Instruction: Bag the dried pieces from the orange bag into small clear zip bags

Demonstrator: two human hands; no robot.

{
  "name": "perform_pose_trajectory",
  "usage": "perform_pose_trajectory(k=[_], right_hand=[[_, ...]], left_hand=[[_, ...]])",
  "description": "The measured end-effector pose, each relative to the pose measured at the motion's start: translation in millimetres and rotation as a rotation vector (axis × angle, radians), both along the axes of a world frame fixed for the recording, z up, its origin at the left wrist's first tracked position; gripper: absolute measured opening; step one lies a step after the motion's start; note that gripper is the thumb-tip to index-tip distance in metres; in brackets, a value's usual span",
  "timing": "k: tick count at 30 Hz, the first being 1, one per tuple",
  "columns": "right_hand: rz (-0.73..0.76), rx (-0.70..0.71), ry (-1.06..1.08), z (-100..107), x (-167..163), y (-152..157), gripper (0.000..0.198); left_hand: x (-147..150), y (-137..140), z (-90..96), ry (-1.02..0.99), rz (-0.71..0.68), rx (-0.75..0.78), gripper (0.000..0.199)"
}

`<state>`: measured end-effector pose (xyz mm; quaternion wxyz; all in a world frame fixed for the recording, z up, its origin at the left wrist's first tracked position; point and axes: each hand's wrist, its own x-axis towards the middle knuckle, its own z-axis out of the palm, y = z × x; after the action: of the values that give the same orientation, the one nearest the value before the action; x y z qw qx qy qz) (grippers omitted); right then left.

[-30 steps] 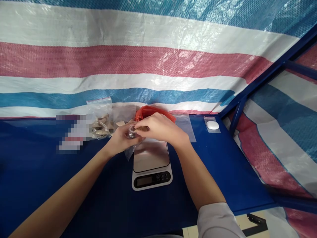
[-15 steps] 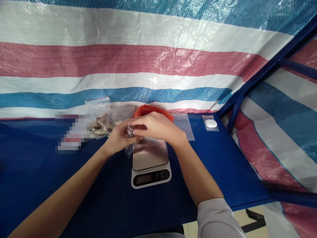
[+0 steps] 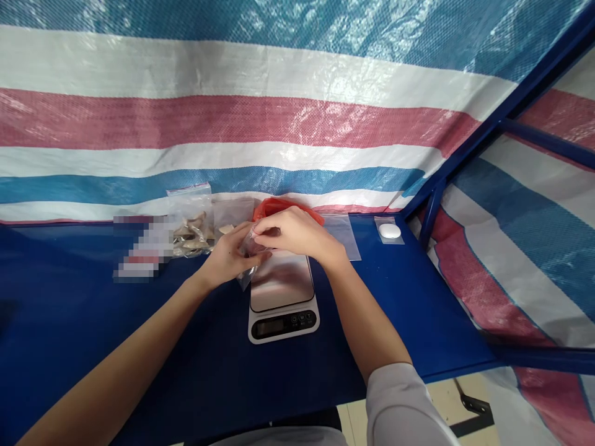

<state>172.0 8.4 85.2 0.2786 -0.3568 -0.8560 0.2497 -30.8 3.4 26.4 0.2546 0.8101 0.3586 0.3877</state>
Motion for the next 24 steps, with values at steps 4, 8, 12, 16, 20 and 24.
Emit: perform_pose_trajectory(k=[4,8,12,16,20,24], right_hand=[[0.017,-0.123,0.169,-7.2,15.5,-3.6,0.019],[-0.029,-0.273,0.339,-19.0,32.0,-13.9,0.027],[-0.123,-0.388,0.434,-34.6,48.3,-26.8,0.034],[-0.206,-0.484,0.478,-54.2,62.6,-36.6,0.033],[-0.291,-0.489,0.522,-71.0,75.3,-41.1,0.031],[-0.319,-0.493,0.503,-78.1,86.7,-42.2,0.033]], left_hand=[[-4.2,-5.6,2.2,0.057,0.001,-0.014,0.062],[-7.7,-16.1,-0.1,0.124,0.039,-0.022,0.069],[-13.6,-28.7,-10.5,0.168,0.053,0.017,0.063],[-20.0,-39.3,-24.8,0.212,0.092,0.055,0.062],[-21.4,-47.2,-36.2,0.237,0.134,0.065,0.062],[-16.9,-50.6,-42.3,0.253,0.154,0.058,0.061]])
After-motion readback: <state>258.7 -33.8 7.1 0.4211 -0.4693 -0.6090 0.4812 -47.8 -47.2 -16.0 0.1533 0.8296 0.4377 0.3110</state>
